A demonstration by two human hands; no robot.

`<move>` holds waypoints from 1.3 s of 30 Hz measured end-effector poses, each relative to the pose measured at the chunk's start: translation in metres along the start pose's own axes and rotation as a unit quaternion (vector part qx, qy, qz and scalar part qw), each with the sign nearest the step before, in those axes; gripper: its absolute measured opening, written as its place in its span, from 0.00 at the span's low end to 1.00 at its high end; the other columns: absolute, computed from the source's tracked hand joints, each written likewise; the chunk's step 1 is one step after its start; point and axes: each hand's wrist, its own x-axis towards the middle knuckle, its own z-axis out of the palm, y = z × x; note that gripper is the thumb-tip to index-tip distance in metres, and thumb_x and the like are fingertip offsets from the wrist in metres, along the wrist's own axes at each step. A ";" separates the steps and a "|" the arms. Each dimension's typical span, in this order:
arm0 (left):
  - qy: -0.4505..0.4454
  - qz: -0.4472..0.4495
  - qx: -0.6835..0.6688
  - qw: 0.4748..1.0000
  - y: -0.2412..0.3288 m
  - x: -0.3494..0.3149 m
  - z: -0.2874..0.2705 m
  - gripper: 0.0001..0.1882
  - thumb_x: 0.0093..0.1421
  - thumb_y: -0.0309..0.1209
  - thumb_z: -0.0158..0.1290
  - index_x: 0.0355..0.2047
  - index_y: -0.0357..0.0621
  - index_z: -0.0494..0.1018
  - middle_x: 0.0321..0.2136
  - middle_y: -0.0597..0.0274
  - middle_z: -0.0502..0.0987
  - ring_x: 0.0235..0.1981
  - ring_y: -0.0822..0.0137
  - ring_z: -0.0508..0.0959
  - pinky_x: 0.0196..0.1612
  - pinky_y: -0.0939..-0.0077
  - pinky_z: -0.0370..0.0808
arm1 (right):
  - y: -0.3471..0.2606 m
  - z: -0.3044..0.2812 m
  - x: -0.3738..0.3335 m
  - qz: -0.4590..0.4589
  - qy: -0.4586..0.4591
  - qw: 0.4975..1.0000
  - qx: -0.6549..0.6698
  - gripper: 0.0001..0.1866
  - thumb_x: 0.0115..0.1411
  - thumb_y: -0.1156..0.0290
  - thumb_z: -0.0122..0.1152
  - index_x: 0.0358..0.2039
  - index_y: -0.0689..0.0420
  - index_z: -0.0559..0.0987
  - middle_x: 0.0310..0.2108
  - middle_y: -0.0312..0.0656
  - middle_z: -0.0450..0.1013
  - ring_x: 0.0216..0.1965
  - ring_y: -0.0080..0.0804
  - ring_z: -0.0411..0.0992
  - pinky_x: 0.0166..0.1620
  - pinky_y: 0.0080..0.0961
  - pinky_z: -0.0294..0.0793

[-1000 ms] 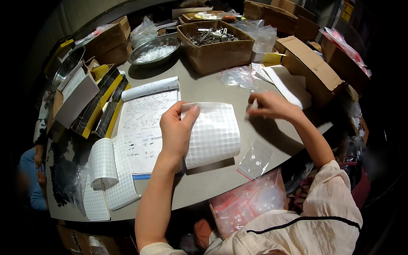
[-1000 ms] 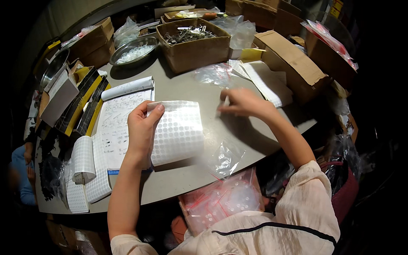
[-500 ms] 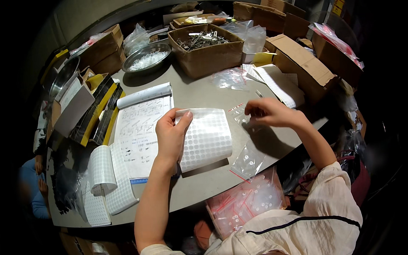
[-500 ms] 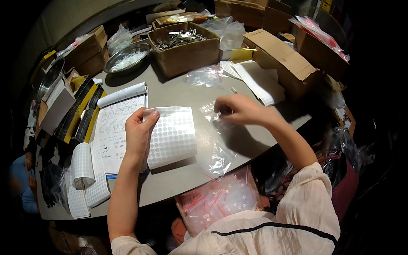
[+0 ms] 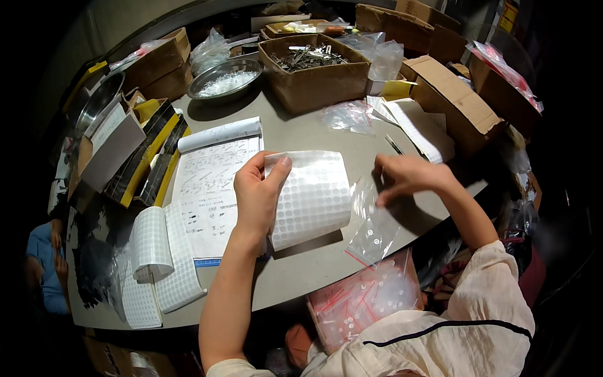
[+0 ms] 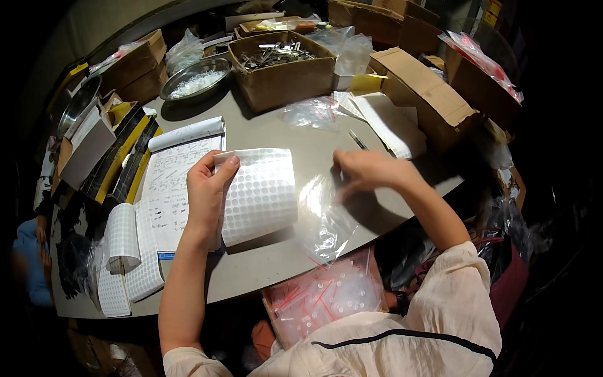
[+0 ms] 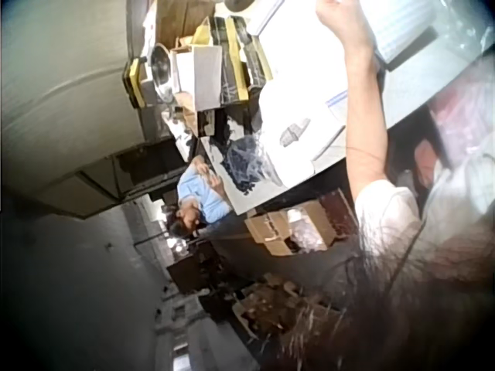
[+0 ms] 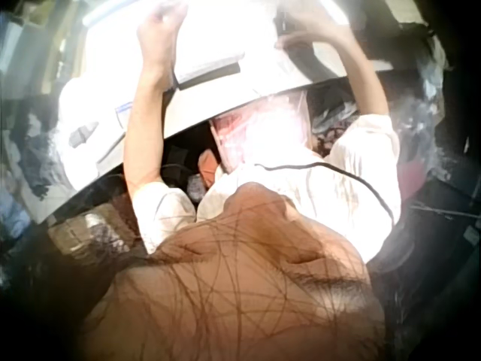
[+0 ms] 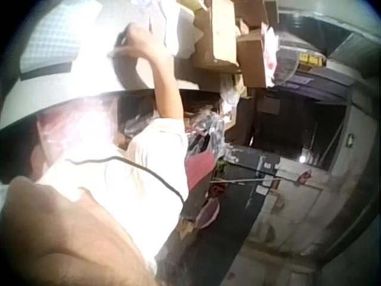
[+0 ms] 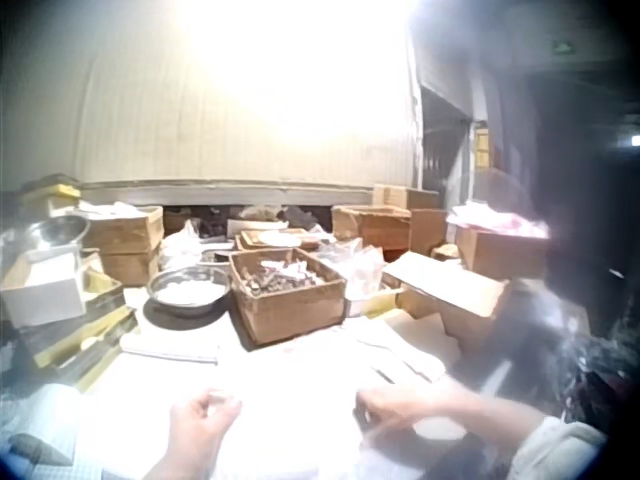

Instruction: The person repeatedly peels small circular stickers from a sheet and places them into clear plastic bags on a cluttered work table. The person handles the sticker sheet and bags by hand, working one sticker at a time.

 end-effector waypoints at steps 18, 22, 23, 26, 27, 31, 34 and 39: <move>-0.169 0.043 0.071 0.982 -0.007 -0.010 0.010 0.11 0.59 0.20 0.58 0.43 0.35 0.81 0.37 0.64 0.82 0.38 0.75 0.80 0.43 0.81 0.76 | -0.053 0.006 0.006 -0.174 0.149 0.923 0.310 0.19 0.68 0.59 0.63 0.50 0.61 0.79 0.36 0.41 0.78 0.36 0.25 0.74 0.41 0.24 0.73; -0.146 0.055 0.057 0.986 -0.004 -0.014 0.015 0.15 0.58 0.21 0.58 0.46 0.35 0.80 0.38 0.63 0.83 0.40 0.74 0.80 0.45 0.80 0.76 | -0.063 0.017 0.012 -0.181 0.176 0.906 0.340 0.14 0.67 0.66 0.64 0.47 0.63 0.80 0.33 0.37 0.76 0.34 0.20 0.71 0.39 0.21 0.71; -0.131 0.059 0.043 0.989 -0.002 -0.015 0.015 0.15 0.58 0.22 0.57 0.47 0.36 0.80 0.37 0.62 0.83 0.39 0.74 0.80 0.43 0.80 0.76 | -0.067 0.017 0.012 -0.186 0.205 0.906 0.319 0.14 0.67 0.67 0.65 0.47 0.64 0.79 0.34 0.36 0.76 0.34 0.18 0.70 0.38 0.19 0.70; -0.165 -0.078 -0.061 0.981 0.000 -0.012 0.011 0.15 0.61 0.24 0.61 0.48 0.33 0.79 0.38 0.58 0.83 0.39 0.73 0.80 0.43 0.79 0.78 | -0.070 0.017 0.008 -0.198 0.248 0.909 0.271 0.13 0.65 0.71 0.67 0.46 0.64 0.79 0.33 0.37 0.76 0.33 0.20 0.71 0.36 0.21 0.71; -0.177 -0.113 -0.089 0.974 -0.003 -0.011 0.010 0.15 0.61 0.25 0.61 0.48 0.33 0.79 0.38 0.57 0.83 0.39 0.73 0.80 0.42 0.79 0.78 | -0.071 0.017 0.007 -0.202 0.257 0.912 0.249 0.13 0.65 0.71 0.68 0.47 0.63 0.79 0.34 0.38 0.76 0.34 0.22 0.72 0.37 0.22 0.72; -0.143 -0.108 -0.065 0.982 -0.010 -0.016 0.014 0.12 0.63 0.25 0.61 0.45 0.32 0.81 0.38 0.59 0.84 0.37 0.74 0.81 0.42 0.80 0.78 | -0.075 0.025 0.020 -0.255 0.389 0.877 0.122 0.12 0.62 0.74 0.68 0.45 0.61 0.79 0.37 0.43 0.77 0.37 0.35 0.77 0.40 0.31 0.77; -0.136 -0.096 -0.050 0.985 -0.010 -0.020 0.017 0.11 0.63 0.25 0.61 0.45 0.32 0.82 0.37 0.59 0.84 0.37 0.74 0.81 0.42 0.81 0.78 | -0.074 0.019 0.021 -0.272 0.363 0.890 0.056 0.09 0.60 0.78 0.68 0.40 0.60 0.78 0.37 0.46 0.77 0.38 0.44 0.77 0.41 0.35 0.78; -0.130 -0.067 -0.030 0.989 -0.020 -0.018 0.019 0.10 0.64 0.24 0.60 0.44 0.32 0.82 0.36 0.59 0.84 0.36 0.75 0.80 0.40 0.82 0.78 | -0.070 0.026 0.027 -0.281 0.358 0.883 0.113 0.09 0.57 0.77 0.66 0.39 0.58 0.79 0.34 0.45 0.77 0.35 0.44 0.77 0.39 0.35 0.77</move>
